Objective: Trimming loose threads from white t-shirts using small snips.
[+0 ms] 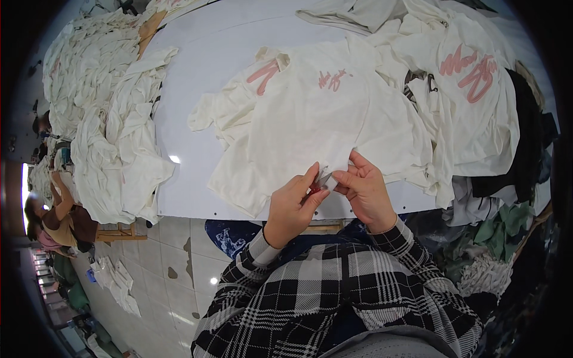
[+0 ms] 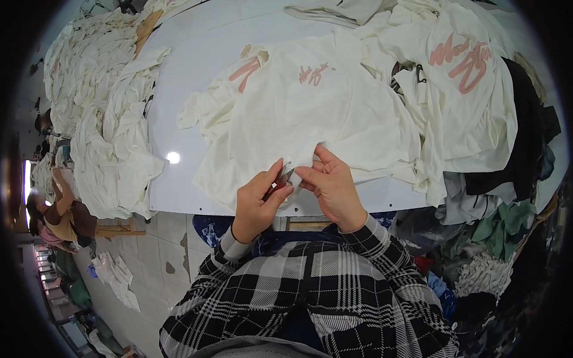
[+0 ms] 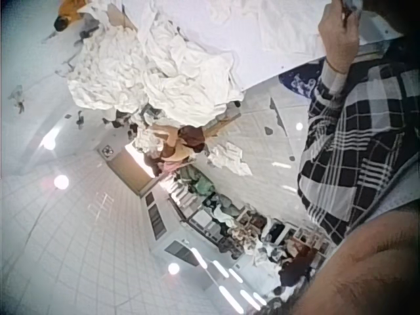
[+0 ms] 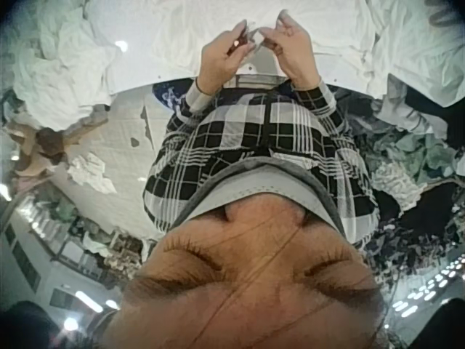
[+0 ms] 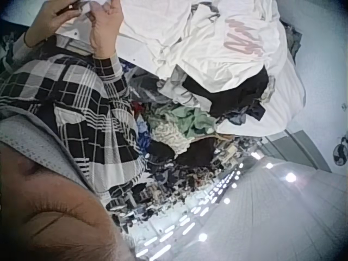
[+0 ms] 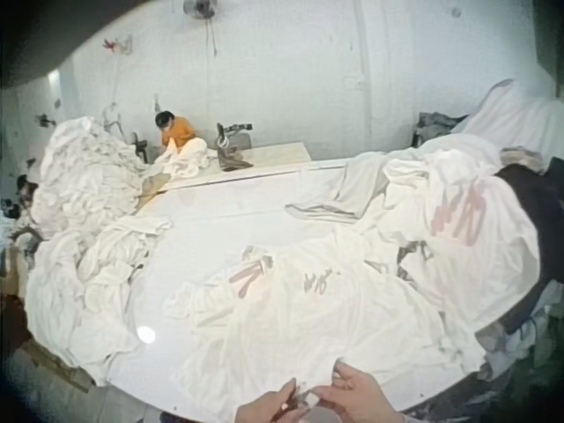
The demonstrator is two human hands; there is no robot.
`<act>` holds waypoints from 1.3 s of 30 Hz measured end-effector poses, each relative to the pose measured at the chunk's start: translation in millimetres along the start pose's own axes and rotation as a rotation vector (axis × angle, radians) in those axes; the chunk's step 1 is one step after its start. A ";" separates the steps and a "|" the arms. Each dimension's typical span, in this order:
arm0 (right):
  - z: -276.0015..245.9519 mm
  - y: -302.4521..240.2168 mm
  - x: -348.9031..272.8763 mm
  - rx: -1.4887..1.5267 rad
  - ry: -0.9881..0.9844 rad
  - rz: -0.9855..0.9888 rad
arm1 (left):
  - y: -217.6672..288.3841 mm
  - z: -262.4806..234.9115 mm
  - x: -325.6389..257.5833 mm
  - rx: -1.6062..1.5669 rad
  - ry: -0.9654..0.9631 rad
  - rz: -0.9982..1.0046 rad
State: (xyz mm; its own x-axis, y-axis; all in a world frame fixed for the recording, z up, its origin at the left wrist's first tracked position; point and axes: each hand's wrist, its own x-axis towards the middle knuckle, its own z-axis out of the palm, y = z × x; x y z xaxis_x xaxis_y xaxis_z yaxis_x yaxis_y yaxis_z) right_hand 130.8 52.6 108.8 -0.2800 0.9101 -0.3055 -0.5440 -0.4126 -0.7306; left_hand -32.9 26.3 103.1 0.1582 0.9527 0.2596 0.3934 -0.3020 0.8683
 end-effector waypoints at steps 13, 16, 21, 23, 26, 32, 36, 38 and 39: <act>-4.1 -2.7 -9.3 0.011 0.020 -0.021 | -1.6 13.3 -4.8 0.036 0.053 0.015; -5.8 -2.2 -10.5 0.026 0.013 -0.005 | -4.0 13.5 -7.4 0.041 0.060 0.040; -8.5 -2.9 -10.4 0.101 0.015 -0.020 | -4.3 5.6 -6.6 -0.346 0.070 -0.228; -6.2 -3.4 -12.1 0.100 0.013 -0.009 | -0.1 6.1 -3.4 -0.370 0.086 -0.215; -15.1 2.2 -15.0 0.081 -0.018 0.036 | 13.7 13.6 7.4 -0.169 0.099 -0.111; -27.2 20.7 -22.3 0.205 -0.067 0.046 | 14.0 18.7 10.1 0.095 0.002 0.020; -45.2 27.0 -24.2 -0.175 -0.168 -0.022 | -8.1 -2.6 -3.7 0.057 -0.009 -0.073; -68.0 29.0 -28.0 -0.831 0.094 -0.402 | -10.2 -34.5 -12.7 -0.135 -0.094 -0.077; -86.4 34.2 -25.8 -1.134 0.290 -0.627 | 0.7 -50.8 -15.2 -0.202 -0.146 -0.029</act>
State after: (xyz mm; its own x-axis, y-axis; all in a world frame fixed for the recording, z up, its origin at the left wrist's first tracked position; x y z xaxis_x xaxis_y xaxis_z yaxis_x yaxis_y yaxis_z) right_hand 187.8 18.3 38.9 0.0297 0.9669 0.2536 0.4788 0.2089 -0.8527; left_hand -81.0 13.5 121.2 0.2842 0.9413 0.1821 0.2130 -0.2472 0.9453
